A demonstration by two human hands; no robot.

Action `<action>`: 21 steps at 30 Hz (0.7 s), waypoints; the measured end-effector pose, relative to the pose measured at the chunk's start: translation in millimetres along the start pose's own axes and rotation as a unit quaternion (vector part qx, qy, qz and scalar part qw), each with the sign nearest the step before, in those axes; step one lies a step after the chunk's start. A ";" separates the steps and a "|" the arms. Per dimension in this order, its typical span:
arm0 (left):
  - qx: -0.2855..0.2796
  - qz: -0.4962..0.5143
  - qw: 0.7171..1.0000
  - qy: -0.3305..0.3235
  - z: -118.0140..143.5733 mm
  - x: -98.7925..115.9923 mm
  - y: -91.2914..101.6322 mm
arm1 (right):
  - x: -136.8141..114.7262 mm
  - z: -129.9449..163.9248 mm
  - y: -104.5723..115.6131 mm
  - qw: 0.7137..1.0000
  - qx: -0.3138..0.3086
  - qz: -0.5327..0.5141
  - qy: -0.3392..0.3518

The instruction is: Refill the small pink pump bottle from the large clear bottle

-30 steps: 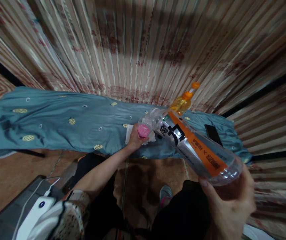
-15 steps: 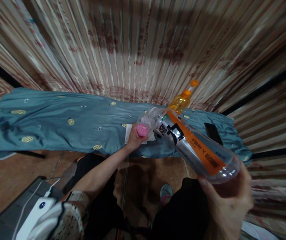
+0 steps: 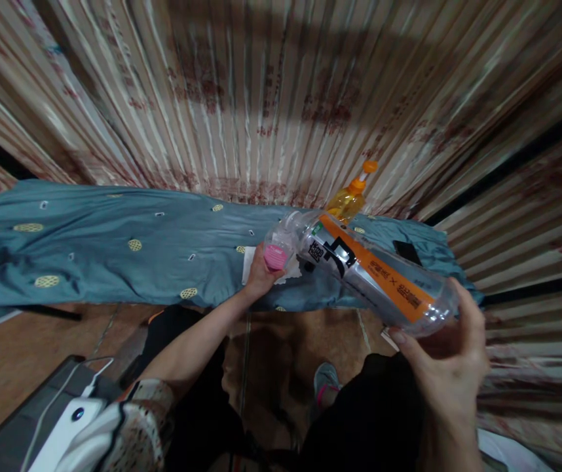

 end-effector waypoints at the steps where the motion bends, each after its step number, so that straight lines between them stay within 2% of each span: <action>1: 0.000 -0.001 1.000 0.002 0.0 0.6 0.1 | -2.2 -1.2 -0.6 1.000 -0.002 -0.006 0.007; 10: 0.009 -0.015 1.000 0.006 0.1 3.9 1.0 | -5.0 -8.9 -2.3 0.999 -0.006 -0.050 -0.003; 21: 0.011 -0.032 0.999 -0.005 -1.4 8.0 2.2 | 2.5 5.3 -0.5 0.993 -0.011 -0.105 -0.044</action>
Point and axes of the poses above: each hand's wrist, its own z-axis away from the middle knuckle, its own y-axis out of the back of the hand, x = y × z, the point moved 8 cm from there along -z, towards the middle knuckle, and after that the axes turned 5 degrees about -y, right-handed, at the moved point
